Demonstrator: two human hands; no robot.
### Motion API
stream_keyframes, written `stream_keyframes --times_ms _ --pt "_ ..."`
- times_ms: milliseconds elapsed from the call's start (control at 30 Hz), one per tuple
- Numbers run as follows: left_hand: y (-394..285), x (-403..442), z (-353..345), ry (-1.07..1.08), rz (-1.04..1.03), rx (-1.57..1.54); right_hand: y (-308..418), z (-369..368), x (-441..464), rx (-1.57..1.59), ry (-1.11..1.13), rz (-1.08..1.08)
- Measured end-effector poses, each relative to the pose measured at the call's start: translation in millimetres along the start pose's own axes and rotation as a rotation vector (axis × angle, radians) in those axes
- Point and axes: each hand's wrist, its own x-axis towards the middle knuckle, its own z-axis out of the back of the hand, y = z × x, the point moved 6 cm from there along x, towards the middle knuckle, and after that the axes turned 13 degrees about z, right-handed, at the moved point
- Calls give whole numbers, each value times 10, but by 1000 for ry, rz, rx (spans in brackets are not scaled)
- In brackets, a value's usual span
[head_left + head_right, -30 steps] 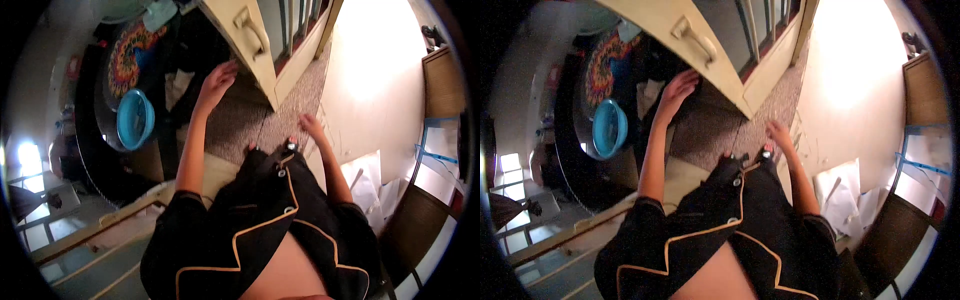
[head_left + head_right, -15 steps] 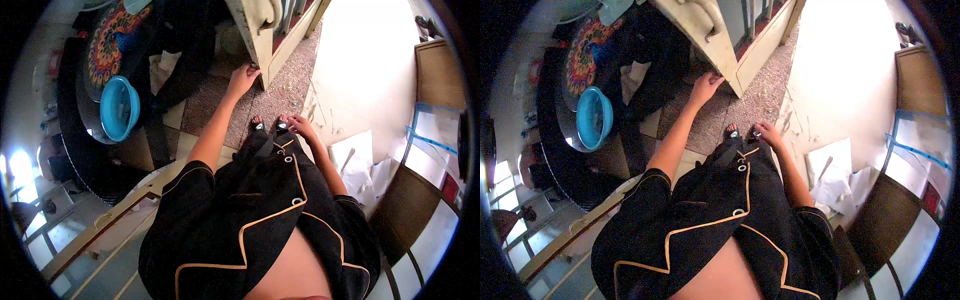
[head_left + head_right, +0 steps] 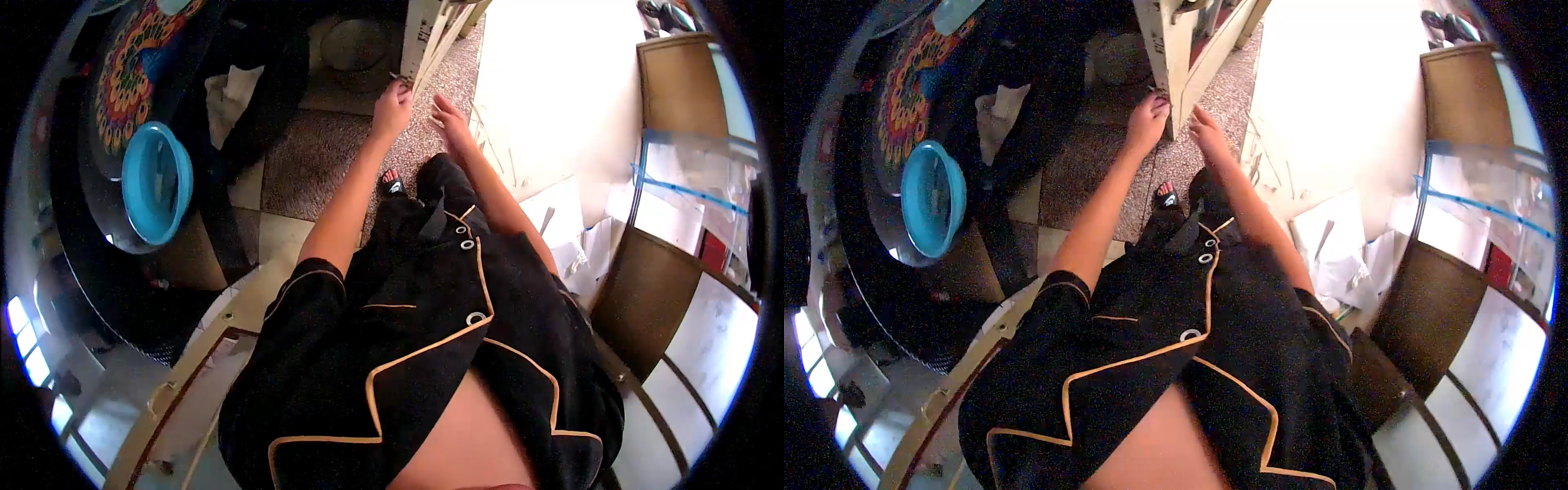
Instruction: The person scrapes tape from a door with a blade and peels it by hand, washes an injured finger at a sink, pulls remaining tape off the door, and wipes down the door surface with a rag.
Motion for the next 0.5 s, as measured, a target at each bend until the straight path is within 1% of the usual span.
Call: stream_keyframes --times_ms 33,67,100,133,200,267,367,400,467,500 --pt "-90 -44 -8 20 -7 6 35 -120 81 28 -40 -12" --pt "-224 -140 16 70 41 46 38 -249 190 59 62 31" --pt "-289 -210 36 119 91 88 112 -396 164 81 34 29" --pt "-303 -216 54 139 89 100 205 -527 141 105 7 26" --pt "-399 -219 130 211 97 -69 111 -572 186 136 -23 55" --pt "-537 -268 173 278 106 -11 56 -587 189 178 -53 78" --pt "-641 -294 247 272 128 -58 272 -640 25 88 -67 140" --pt "-686 -300 269 278 131 -35 232 -641 23 111 -75 137" --pt "-827 -341 330 256 120 -14 272 -660 33 40 -55 270" --pt "-951 -365 350 231 112 -54 341 -649 -1 -25 -66 334"
